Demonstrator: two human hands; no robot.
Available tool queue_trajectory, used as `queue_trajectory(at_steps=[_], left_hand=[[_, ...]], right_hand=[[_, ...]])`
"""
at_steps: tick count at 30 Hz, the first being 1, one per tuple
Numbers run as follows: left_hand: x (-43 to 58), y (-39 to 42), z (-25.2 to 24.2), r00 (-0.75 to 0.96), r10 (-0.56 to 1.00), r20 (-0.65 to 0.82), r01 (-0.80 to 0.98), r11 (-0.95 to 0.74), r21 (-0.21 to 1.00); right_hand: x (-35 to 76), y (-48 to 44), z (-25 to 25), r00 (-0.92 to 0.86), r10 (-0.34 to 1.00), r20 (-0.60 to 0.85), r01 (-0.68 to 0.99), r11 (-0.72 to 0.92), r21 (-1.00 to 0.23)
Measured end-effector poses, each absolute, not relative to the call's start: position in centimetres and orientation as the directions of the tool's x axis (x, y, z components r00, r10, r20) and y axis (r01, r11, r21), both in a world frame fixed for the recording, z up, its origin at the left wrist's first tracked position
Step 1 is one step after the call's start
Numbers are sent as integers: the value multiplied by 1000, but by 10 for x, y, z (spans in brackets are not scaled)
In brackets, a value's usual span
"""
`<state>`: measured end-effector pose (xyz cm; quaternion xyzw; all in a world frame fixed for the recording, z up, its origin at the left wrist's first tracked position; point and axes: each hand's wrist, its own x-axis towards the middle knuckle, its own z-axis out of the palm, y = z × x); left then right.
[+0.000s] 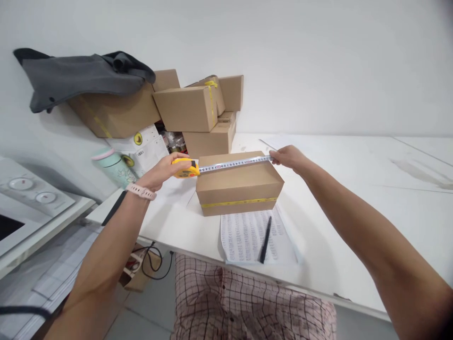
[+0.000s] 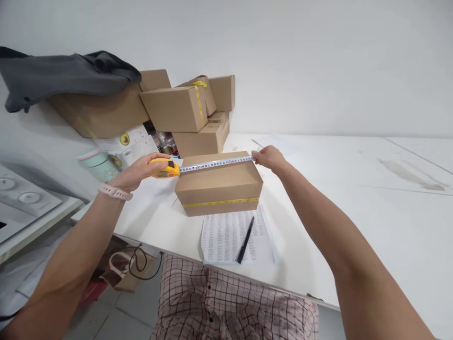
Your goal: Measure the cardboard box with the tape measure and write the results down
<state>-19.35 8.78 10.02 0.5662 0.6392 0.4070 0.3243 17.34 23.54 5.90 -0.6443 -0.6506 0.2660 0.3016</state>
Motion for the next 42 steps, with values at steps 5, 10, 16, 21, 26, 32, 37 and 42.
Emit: queue_trajectory(at_steps=[5, 10, 16, 21, 26, 32, 37, 42], left_hand=[[-109, -7, 67, 277, 933, -232, 112, 208, 972], [-18, -55, 7, 432, 895, -113, -455, 324, 829], [-6, -40, 9, 293, 947, -131, -565, 282, 776], [-5, -36, 15, 294, 935, -198, -549, 335, 766], [9, -40, 13, 327, 923, -203, -553, 361, 751], [14, -30, 13, 295, 929, -223, -508, 351, 786], [-15, -26, 16, 263, 938, -227, -437, 326, 838], [-77, -39, 12, -114, 993, -16, -270, -15, 963]], right_hand=[[152, 241, 86, -41, 939, 342, 459, 322, -828], [99, 243, 90, -365, 903, 225, 482, 391, -784], [83, 255, 78, -238, 969, 59, 591, 193, -783], [85, 260, 67, -227, 974, 25, 546, 149, -824], [103, 227, 54, -285, 952, 112, 345, 211, -915], [124, 180, 36, -304, 925, 225, 180, 288, -941], [120, 232, 58, -275, 946, 172, 214, 234, -948], [167, 263, 64, -80, 983, 168, 191, 180, -965]])
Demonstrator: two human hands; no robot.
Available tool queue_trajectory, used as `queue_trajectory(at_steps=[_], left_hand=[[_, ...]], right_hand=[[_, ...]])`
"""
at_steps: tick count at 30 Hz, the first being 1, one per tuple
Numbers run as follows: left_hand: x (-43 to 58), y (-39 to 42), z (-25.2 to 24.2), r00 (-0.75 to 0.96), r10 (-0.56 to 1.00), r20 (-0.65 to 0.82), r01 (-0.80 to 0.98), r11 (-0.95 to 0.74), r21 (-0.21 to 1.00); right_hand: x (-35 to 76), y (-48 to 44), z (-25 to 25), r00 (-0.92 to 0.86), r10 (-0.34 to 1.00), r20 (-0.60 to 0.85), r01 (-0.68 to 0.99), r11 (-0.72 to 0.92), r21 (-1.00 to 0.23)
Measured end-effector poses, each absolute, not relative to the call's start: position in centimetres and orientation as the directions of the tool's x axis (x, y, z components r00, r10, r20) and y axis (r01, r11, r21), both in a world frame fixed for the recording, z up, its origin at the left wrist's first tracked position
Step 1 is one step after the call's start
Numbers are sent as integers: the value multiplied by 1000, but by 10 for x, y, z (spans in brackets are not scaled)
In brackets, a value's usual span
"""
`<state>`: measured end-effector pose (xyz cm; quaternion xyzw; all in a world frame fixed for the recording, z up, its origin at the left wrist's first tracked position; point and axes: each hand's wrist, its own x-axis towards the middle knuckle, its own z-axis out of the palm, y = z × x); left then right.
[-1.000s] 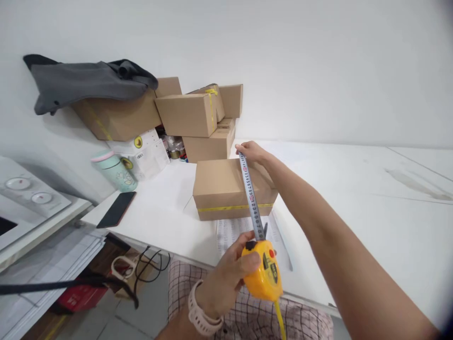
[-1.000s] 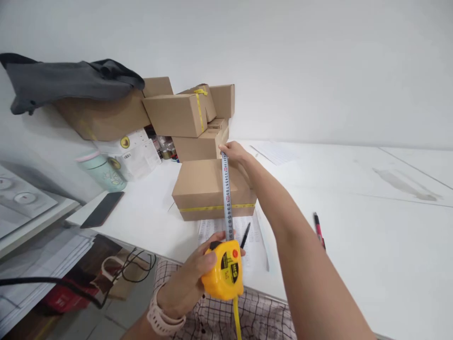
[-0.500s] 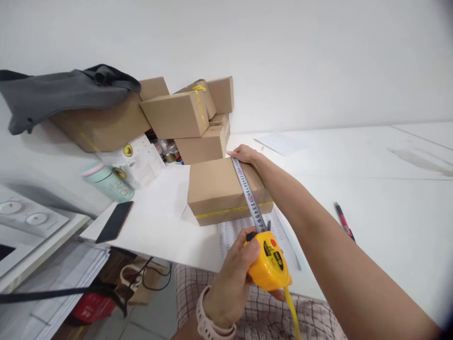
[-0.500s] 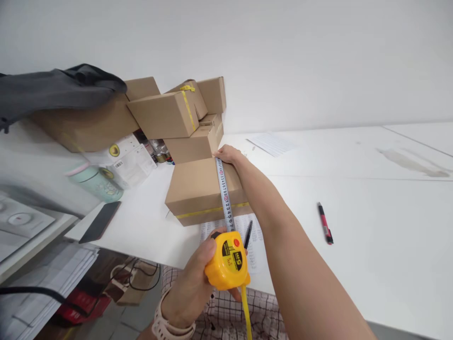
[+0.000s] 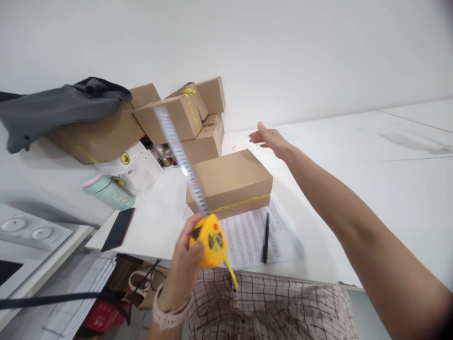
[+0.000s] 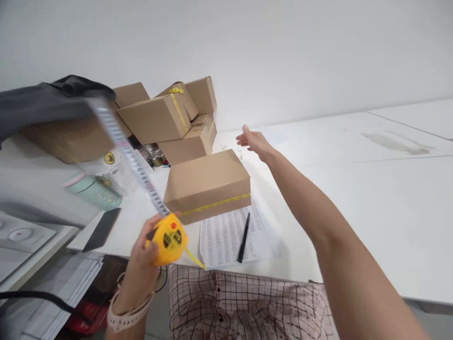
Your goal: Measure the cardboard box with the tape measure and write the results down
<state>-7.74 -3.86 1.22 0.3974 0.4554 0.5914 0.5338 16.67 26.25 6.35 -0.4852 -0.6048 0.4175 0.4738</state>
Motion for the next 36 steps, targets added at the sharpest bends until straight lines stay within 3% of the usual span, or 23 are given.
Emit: queue_trajectory(at_steps=[2, 4, 8, 11, 14, 17, 20, 23, 29, 36], left_hand=[[-98, -37, 5, -312, 947, 81, -115, -123, 986], [-113, -30, -4, -419, 903, 100, -36, -127, 991], [-124, -8, -8, -361, 931, 59, -55, -84, 995], [-129, 15, 13, -296, 945, 137, -55, -160, 986], [-132, 46, 47, -276, 937, 212, -38, -231, 972], [-128, 73, 72, -207, 950, 233, 2, -238, 971], [-114, 71, 74, -235, 932, 277, 44, -275, 961], [-88, 37, 50, -216, 951, 222, -3, -228, 974], [-30, -32, -18, 151, 982, -117, -248, 152, 957], [-8, -35, -29, 154, 970, -186, -372, 231, 899]], right_hand=[[192, 240, 51, -67, 992, 102, 217, 115, -969], [208, 207, 35, -141, 990, 29, 256, 65, -965], [205, 153, 25, -349, 937, 16, 269, 116, -956], [191, 145, 46, -405, 912, 64, 333, 212, -919], [182, 160, 79, -345, 923, 171, 520, 340, -783], [176, 185, 102, -235, 953, 192, 781, 303, -546], [164, 206, 110, -205, 952, 226, 866, 284, -412], [148, 219, 105, -257, 923, 287, 826, 364, -430], [124, 232, 90, -131, 931, 341, 801, 302, -516], [117, 230, 88, -76, 926, 370, 761, 294, -578]])
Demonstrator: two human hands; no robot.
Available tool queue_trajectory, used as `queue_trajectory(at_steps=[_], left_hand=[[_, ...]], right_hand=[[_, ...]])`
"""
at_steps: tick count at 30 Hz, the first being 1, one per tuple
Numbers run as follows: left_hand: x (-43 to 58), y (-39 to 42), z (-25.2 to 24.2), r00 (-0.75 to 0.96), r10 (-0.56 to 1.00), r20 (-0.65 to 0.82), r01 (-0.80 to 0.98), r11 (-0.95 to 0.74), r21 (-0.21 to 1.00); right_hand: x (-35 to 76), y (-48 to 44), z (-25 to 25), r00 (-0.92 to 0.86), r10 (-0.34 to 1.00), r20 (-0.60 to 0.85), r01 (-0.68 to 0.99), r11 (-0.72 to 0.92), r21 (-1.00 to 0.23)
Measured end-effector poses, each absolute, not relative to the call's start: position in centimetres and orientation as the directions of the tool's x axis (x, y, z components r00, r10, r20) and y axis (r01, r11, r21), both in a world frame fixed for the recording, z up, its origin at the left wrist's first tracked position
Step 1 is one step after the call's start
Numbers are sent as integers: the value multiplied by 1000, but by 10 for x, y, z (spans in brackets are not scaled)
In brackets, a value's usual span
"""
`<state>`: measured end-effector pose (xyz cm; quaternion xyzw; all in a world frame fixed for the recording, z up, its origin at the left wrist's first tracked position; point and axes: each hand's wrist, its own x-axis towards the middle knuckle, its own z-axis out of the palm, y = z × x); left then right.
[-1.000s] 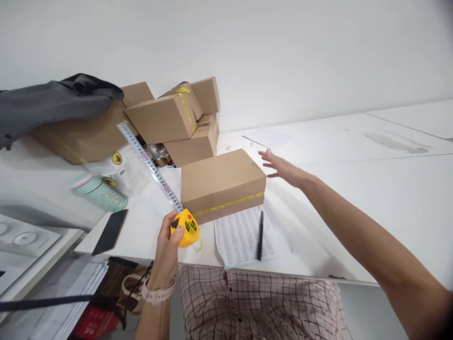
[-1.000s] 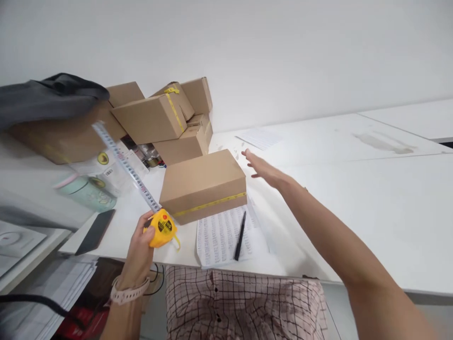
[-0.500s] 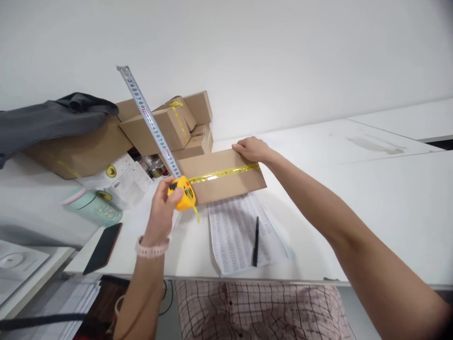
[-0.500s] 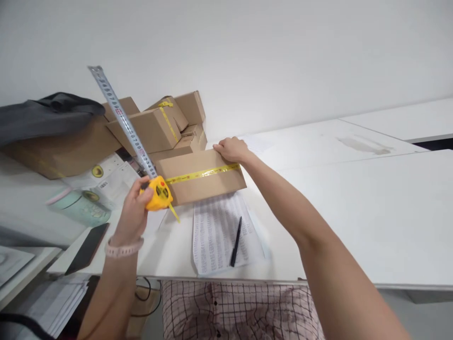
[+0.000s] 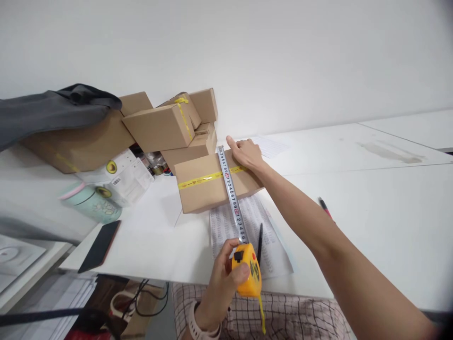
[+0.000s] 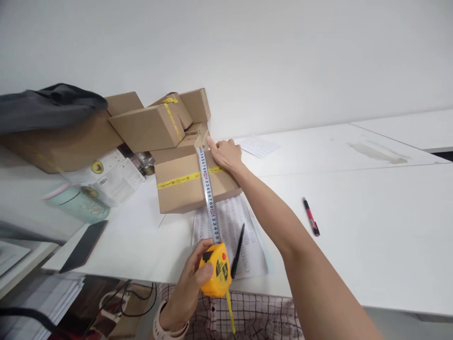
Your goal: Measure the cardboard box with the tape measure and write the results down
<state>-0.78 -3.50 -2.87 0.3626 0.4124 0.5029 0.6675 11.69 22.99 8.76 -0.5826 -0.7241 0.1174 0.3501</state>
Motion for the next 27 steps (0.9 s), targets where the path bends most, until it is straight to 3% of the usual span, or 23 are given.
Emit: queue_trajectory(at_steps=[11, 27], left_hand=[[19, -37, -37, 131, 959, -250, -332, 280, 901], [37, -34, -51, 125, 973, -195, -310, 225, 924]], right_hand=[[112, 236, 83, -61, 910, 410, 772, 303, -558], [112, 234, 78, -66, 892, 447, 787, 322, -526]])
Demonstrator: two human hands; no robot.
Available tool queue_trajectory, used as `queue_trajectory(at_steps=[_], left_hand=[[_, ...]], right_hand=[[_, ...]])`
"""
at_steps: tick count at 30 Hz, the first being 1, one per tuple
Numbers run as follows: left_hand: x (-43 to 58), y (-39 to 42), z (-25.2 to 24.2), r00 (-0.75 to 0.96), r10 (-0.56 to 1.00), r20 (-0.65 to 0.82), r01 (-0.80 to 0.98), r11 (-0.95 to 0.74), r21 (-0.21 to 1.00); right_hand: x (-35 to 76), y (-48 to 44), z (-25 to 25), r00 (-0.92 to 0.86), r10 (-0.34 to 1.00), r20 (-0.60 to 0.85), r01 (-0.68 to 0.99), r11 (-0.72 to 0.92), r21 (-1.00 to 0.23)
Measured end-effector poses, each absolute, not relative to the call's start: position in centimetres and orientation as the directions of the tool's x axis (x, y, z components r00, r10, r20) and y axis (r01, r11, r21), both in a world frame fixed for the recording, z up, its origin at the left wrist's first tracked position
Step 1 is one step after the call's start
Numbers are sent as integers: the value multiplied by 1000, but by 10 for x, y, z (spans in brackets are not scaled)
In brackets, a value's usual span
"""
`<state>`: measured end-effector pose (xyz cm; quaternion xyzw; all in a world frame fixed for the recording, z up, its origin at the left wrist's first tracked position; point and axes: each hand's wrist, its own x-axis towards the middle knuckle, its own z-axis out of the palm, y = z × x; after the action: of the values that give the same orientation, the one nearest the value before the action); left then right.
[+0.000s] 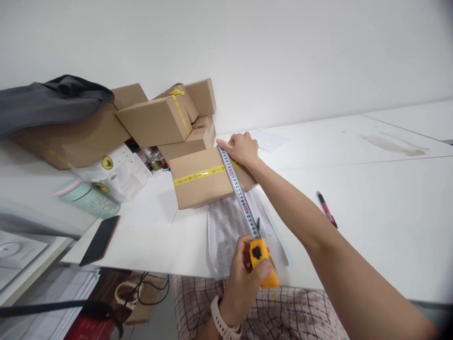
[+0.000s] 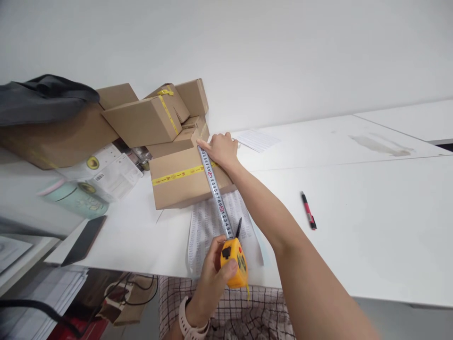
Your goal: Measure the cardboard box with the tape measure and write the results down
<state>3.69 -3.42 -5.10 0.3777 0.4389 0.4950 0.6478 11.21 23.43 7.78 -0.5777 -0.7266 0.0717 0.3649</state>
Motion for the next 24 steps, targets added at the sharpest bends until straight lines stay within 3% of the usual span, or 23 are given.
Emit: queue_trajectory(at_steps=[6, 8, 10, 13, 19, 24], left_hand=[[1, -64, -32, 150, 969, -194, -339, 235, 911], [-21, -75, -22, 21, 996, -89, -282, 91, 955], [-45, -77, -14, -201, 976, 81, -110, -105, 988], [-78, -61, -11, -432, 880, 198, 90, -176, 980], [-108, -10, -29, -407, 907, 107, -66, -146, 987], [-113, 27, -34, -339, 903, 262, -13, -283, 959]], right_hand=[[115, 230, 78, -75, 894, 442, 795, 321, -515], [118, 225, 80, -90, 896, 435, 807, 322, -495], [123, 217, 81, -96, 898, 430, 811, 321, -489], [136, 200, 80, -61, 904, 422, 803, 296, -517], [158, 161, 65, -15, 912, 409, 796, 258, -547], [154, 146, 56, 27, 862, 507, 809, 279, -517]])
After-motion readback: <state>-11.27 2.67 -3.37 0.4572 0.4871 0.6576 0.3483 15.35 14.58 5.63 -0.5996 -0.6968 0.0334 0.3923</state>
